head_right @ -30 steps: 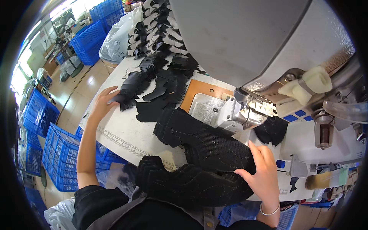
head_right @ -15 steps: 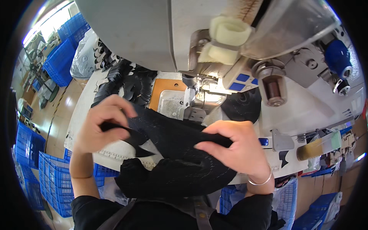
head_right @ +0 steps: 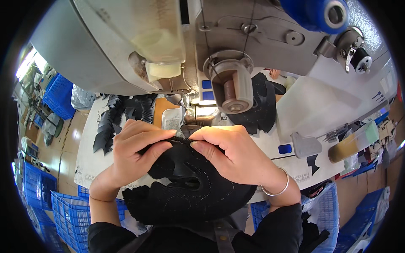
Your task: The person aligns cut fabric pieces onto shoe upper components and stitches them together using a sewing machine.
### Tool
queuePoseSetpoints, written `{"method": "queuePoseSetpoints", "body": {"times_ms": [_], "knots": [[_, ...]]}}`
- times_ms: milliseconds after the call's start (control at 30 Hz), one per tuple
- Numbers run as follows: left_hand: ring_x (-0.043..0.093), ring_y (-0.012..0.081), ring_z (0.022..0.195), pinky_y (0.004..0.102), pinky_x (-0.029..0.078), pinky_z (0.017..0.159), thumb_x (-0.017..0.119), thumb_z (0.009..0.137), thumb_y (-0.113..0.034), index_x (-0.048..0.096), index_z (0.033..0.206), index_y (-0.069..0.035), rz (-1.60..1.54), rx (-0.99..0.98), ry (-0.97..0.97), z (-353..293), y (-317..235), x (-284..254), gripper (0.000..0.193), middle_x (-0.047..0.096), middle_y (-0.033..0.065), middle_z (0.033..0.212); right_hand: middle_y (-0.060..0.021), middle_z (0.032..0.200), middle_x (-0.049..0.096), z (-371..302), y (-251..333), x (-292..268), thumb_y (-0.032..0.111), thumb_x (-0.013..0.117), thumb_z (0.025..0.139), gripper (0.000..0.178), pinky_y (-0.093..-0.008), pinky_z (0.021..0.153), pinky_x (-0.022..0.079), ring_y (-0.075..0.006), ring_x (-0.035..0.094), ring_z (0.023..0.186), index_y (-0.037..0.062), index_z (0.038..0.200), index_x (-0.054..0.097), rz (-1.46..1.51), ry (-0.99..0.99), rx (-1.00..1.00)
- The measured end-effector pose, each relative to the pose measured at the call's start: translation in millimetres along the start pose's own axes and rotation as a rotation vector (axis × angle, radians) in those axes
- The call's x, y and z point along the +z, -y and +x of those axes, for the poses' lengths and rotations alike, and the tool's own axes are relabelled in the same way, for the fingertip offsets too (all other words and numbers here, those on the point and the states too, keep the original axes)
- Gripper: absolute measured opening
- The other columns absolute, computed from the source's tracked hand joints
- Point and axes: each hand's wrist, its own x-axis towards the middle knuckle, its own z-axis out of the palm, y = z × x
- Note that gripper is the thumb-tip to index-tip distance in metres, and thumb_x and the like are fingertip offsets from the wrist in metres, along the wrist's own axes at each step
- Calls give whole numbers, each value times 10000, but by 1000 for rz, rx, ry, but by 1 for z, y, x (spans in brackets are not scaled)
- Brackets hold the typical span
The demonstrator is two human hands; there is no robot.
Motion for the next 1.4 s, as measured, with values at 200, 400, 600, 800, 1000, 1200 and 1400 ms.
{"method": "queuePoseSetpoints", "body": {"times_ms": [200,400,600,800,1000,1200,1400], "knots": [[598,205,727,309,465,651,788,749,-135,731,1031,-62,-213,-70,-5,-4,0,1,297,662,69,861,-91,759,667,3,-3,4,198,828,747,313,-277,629,495,-186,633,652,11,941,669,77,-3,-98],[579,215,741,330,467,647,823,613,-296,694,1157,-71,-55,165,165,1,4,-14,602,618,39,881,-78,756,652,2,-1,4,167,825,752,288,-255,627,482,-117,572,640,6,930,666,126,24,-23],[579,190,675,321,473,573,826,632,-253,644,1198,-38,-12,219,116,2,6,-15,632,578,34,856,-74,747,646,2,-2,8,171,821,757,294,-256,624,478,-112,567,638,-4,929,659,144,12,-8],[587,230,713,330,463,622,837,614,-280,687,1142,-55,-39,120,163,1,5,-13,593,612,65,869,-83,734,641,2,-2,6,136,762,814,209,-267,597,466,-126,558,619,-14,916,659,168,18,-26],[615,256,732,328,486,661,785,746,-150,671,1140,-39,-158,-25,189,9,6,-13,425,658,91,870,-114,706,628,5,-8,11,129,716,844,178,-272,590,456,-156,553,590,-20,927,661,107,-67,-61],[676,199,849,300,515,772,707,855,-93,708,1005,-12,-358,-245,296,35,38,-9,170,721,102,924,-103,976,697,7,-18,-5,100,691,877,183,-202,732,471,-94,640,813,-51,966,640,134,-6,239],[653,154,821,293,515,780,738,850,-188,700,1002,-23,-432,-340,359,52,59,-5,227,706,55,861,72,530,398,19,-9,-2,98,677,880,387,-255,477,219,-37,279,535,18,581,444,249,-189,236]]}}
